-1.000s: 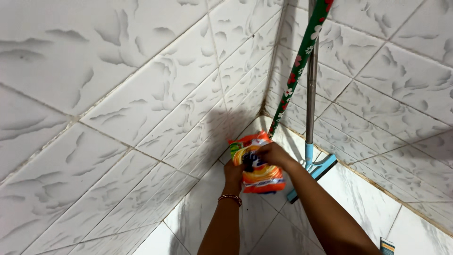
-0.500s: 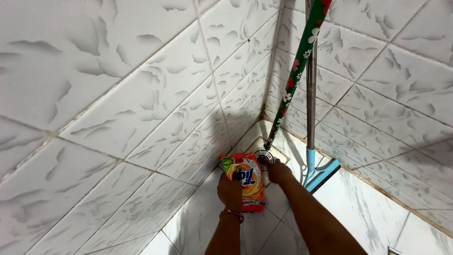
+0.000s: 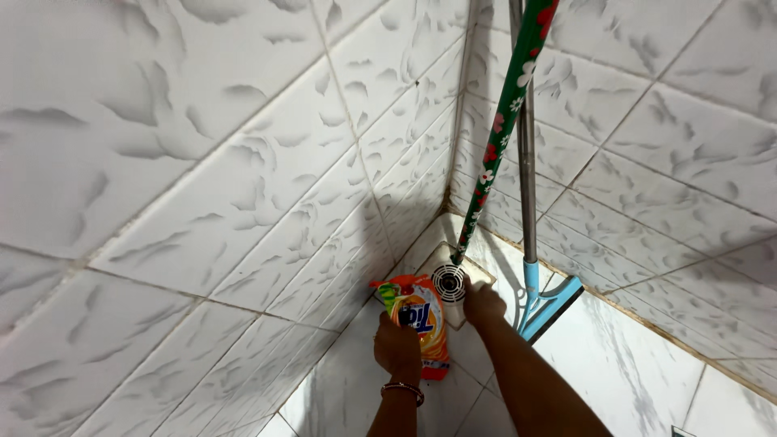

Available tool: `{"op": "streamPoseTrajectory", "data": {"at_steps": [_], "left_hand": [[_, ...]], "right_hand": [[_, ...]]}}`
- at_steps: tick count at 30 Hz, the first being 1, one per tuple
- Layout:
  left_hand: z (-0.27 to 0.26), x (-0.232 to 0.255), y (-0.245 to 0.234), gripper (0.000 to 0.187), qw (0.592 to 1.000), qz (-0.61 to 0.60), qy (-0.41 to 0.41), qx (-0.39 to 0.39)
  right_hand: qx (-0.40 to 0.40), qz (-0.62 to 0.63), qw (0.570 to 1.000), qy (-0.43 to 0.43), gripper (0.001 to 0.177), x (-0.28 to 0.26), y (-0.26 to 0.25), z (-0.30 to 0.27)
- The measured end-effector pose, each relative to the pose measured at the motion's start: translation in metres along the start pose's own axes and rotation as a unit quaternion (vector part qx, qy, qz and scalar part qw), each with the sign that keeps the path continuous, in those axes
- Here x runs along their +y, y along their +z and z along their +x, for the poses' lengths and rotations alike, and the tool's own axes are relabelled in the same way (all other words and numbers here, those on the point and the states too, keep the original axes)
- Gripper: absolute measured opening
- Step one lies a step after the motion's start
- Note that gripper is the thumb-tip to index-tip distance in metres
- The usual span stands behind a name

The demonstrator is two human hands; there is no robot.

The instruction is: The person pours liquid detergent from a pouch into a red bucket on the bathroom floor. They then move to the sink to rinse their hands and the pouch under running water before returning to the bucket area.

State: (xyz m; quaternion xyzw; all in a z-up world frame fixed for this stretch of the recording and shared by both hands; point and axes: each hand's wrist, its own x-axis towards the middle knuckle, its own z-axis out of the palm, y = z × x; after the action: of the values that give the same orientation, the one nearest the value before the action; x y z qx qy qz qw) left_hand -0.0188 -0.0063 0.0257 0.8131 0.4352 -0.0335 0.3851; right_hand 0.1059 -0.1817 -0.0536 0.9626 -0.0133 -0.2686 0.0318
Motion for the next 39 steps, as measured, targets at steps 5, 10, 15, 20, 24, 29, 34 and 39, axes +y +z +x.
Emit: {"op": "streamPoseTrajectory", "data": {"at_steps": [5,10,15,20,24,29,34,39], "left_hand": [[-0.005,0.002,-0.004,0.024,0.999,-0.036,-0.026,-0.013],[-0.007,-0.001,0.003,0.027,0.989,-0.147,-0.001,0.031],[-0.01,-0.011,0.016,0.031,0.836,-0.523,-0.124,-0.106],[-0.053,0.019,-0.037,0.029,0.792,-0.544,-0.183,-0.208],[-0.087,0.065,-0.086,0.031,0.762,-0.572,-0.198,-0.231],[-0.135,0.117,-0.177,0.024,0.766,-0.52,-0.114,-0.361],[-0.201,0.162,-0.255,0.022,0.847,-0.4,-0.071,-0.343],[-0.273,0.189,-0.298,0.031,0.987,-0.09,0.058,-0.12]], "right_hand": [[0.002,0.015,0.999,-0.034,0.055,-0.003,0.05,0.015],[0.032,0.181,0.974,-0.136,0.029,0.016,0.026,0.005],[0.092,0.378,0.919,-0.067,0.029,0.041,-0.02,-0.026],[0.049,0.321,0.944,-0.064,0.048,0.056,-0.093,-0.1],[0.053,0.461,0.881,-0.091,0.046,0.051,-0.164,-0.178],[-0.028,0.59,0.807,-0.011,0.087,0.072,-0.254,-0.289],[-0.089,0.638,0.765,-0.008,0.073,0.073,-0.357,-0.43],[0.087,0.533,0.84,-0.055,0.077,0.06,-0.41,-0.531]]}}
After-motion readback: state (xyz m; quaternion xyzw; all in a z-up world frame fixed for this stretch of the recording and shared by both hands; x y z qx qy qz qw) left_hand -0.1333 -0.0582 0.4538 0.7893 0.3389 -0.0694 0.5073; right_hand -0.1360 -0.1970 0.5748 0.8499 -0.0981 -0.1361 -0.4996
